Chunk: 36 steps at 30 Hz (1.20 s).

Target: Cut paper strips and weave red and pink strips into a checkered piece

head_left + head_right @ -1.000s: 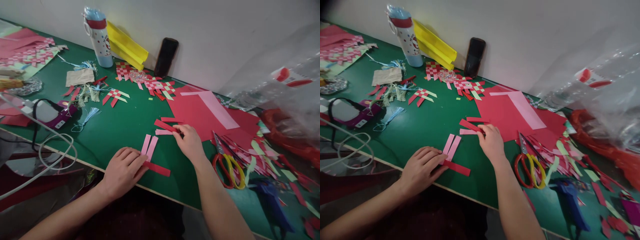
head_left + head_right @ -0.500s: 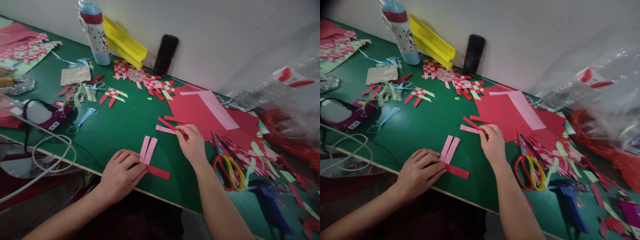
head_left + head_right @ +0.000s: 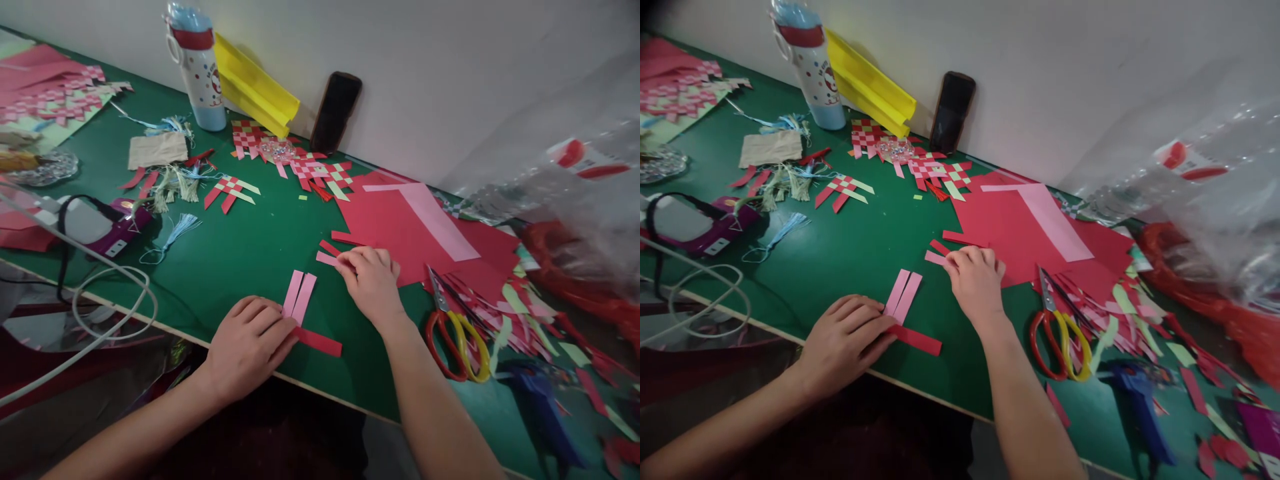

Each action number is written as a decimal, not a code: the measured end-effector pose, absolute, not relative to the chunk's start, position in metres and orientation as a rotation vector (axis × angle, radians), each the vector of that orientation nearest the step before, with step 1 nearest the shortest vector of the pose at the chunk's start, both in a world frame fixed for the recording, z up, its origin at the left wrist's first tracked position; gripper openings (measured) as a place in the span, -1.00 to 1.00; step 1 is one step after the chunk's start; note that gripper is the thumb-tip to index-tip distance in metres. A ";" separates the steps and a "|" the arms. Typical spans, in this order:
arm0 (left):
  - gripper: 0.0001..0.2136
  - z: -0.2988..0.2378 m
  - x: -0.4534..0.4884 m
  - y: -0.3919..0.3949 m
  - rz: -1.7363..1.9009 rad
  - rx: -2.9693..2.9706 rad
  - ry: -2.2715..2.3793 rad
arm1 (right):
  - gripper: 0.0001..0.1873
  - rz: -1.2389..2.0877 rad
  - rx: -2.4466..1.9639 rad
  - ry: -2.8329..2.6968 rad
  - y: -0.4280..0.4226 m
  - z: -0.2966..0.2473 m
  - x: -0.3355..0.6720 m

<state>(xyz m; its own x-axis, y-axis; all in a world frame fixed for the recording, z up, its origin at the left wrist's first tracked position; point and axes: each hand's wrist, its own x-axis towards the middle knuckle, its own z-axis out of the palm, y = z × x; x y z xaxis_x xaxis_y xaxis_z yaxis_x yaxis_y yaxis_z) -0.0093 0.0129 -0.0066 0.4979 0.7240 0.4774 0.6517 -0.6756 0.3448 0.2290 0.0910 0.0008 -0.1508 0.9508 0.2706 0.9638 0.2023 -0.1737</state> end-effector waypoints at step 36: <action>-0.81 0.016 -0.006 0.016 0.672 2.838 1.145 | -0.77 0.530 -1.640 -1.638 0.051 0.031 0.245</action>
<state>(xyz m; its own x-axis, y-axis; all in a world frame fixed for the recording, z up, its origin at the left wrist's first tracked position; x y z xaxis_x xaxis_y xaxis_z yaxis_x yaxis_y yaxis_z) -0.0060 0.0160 0.0159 0.6411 0.6637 0.3854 0.6601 -0.7330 0.1644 0.2446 0.0512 0.0313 0.0972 0.9725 0.2119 0.6640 0.0952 -0.7417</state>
